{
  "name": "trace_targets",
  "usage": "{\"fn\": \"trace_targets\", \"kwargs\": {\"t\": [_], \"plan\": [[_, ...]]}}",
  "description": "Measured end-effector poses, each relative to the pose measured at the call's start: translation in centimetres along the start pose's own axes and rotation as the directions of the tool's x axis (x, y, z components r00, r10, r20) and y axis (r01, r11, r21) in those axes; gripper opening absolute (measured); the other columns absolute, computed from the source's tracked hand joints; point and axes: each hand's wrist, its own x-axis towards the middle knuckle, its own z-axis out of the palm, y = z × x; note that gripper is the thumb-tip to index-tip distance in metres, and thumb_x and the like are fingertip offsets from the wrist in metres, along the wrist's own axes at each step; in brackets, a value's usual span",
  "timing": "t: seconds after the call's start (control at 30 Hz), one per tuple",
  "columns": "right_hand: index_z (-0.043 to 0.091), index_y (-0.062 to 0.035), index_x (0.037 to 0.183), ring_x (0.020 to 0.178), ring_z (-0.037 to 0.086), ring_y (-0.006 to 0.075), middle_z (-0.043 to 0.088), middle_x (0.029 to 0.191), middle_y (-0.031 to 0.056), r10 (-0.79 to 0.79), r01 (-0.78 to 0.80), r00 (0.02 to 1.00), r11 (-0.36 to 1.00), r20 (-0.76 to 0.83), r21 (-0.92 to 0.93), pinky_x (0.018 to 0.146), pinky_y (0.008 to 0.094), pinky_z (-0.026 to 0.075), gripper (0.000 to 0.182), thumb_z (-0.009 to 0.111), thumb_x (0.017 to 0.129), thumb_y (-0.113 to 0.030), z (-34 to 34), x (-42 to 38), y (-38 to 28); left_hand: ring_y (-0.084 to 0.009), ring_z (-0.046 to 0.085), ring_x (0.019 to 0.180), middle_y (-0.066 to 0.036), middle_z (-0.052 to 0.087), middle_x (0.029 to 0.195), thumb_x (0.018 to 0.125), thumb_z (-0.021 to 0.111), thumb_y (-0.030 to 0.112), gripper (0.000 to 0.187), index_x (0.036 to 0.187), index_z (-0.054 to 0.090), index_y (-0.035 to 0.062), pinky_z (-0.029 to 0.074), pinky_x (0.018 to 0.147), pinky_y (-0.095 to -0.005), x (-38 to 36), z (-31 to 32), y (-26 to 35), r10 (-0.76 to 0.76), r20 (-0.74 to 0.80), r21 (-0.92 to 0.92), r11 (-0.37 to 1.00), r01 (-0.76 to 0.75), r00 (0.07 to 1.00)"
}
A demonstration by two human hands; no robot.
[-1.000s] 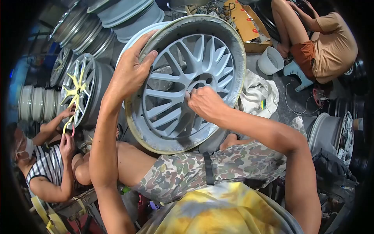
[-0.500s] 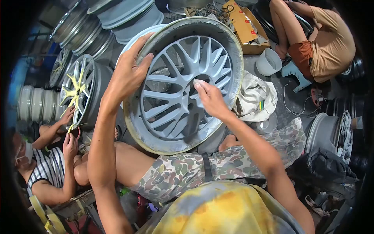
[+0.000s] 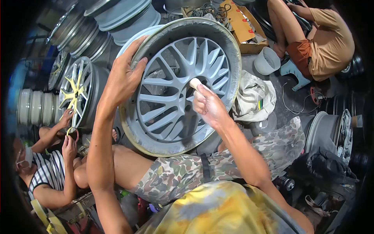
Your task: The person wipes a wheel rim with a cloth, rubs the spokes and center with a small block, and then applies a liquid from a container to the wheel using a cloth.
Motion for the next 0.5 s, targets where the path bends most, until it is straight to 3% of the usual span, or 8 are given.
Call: {"fn": "trace_targets", "kwargs": {"t": [0.07,0.13,0.3,0.4,0.5], "plan": [[0.05,-0.0133,0.098,0.051,0.025,0.0033,0.031,0.065,-0.0087,-0.01,0.01,1.0,1.0,0.013,0.01,0.047,0.0224,0.021,0.019,0.047,0.109,-0.028,-0.8,2.2,1.1,-0.0203,0.051,0.13,-0.015,0.059,0.139,0.097,0.058,0.006,0.051,0.146,0.048,-0.0024,0.034,0.113,-0.0311,0.1,-0.1,0.6,-0.076,0.068,-0.093,0.992,0.082,0.995],[0.052,-0.0117,0.106,0.05,0.024,0.0039,0.031,0.064,-0.0086,-0.038,0.037,0.999,0.999,0.024,0.022,0.047,0.0222,0.022,0.017,0.046,0.109,-0.028,-0.6,3.6,1.0,-0.0204,0.051,0.13,-0.016,0.058,0.139,0.097,0.058,0.006,0.051,0.146,0.047,-0.0026,0.033,0.113,-0.031,0.2,0.1,-0.1,-0.036,0.059,-0.074,0.996,0.04,0.998],[0.046,-0.0123,0.095,0.048,0.024,0.0053,0.029,0.063,-0.008,-0.015,-0.002,0.996,0.98,0.087,0.198,0.046,0.0228,0.023,0.024,0.044,0.11,-0.03,-0.7,0.9,0.5,-0.0206,0.052,0.129,-0.016,0.06,0.138,0.097,0.058,0.007,0.05,0.146,0.048,-0.0028,0.035,0.111,-0.0312,0.1,-0.2,-0.2,-0.015,0.034,-0.016,1.0,0.016,0.999],[0.054,-0.0048,0.116,0.049,0.024,0.0046,0.029,0.062,-0.0077,-0.072,0.033,0.993,0.932,0.094,0.362,0.046,0.0228,0.024,0.027,0.043,0.11,-0.029,-1.6,3.3,0.9,-0.0205,0.053,0.127,-0.016,0.06,0.136,0.097,0.058,0.007,0.05,0.146,0.048,-0.0027,0.036,0.11,-0.0312,0.3,-0.1,-0.2,-0.035,0.036,-0.033,0.999,0.036,0.999],[0.055,-0.005,0.116,0.049,0.024,0.005,0.029,0.063,-0.0078,-0.035,0.006,0.993,0.971,0.114,0.24,0.046,0.0235,0.024,0.028,0.042,0.111,-0.028,-1.6,1.8,0.8,-0.0204,0.054,0.125,-0.016,0.061,0.135,0.097,0.057,0.007,0.05,0.146,0.048,-0.0023,0.037,0.11,-0.0313,0.4,-0.2,-0.6,-0.025,0.029,-0.029,0.999,0.026,0.999]]}}
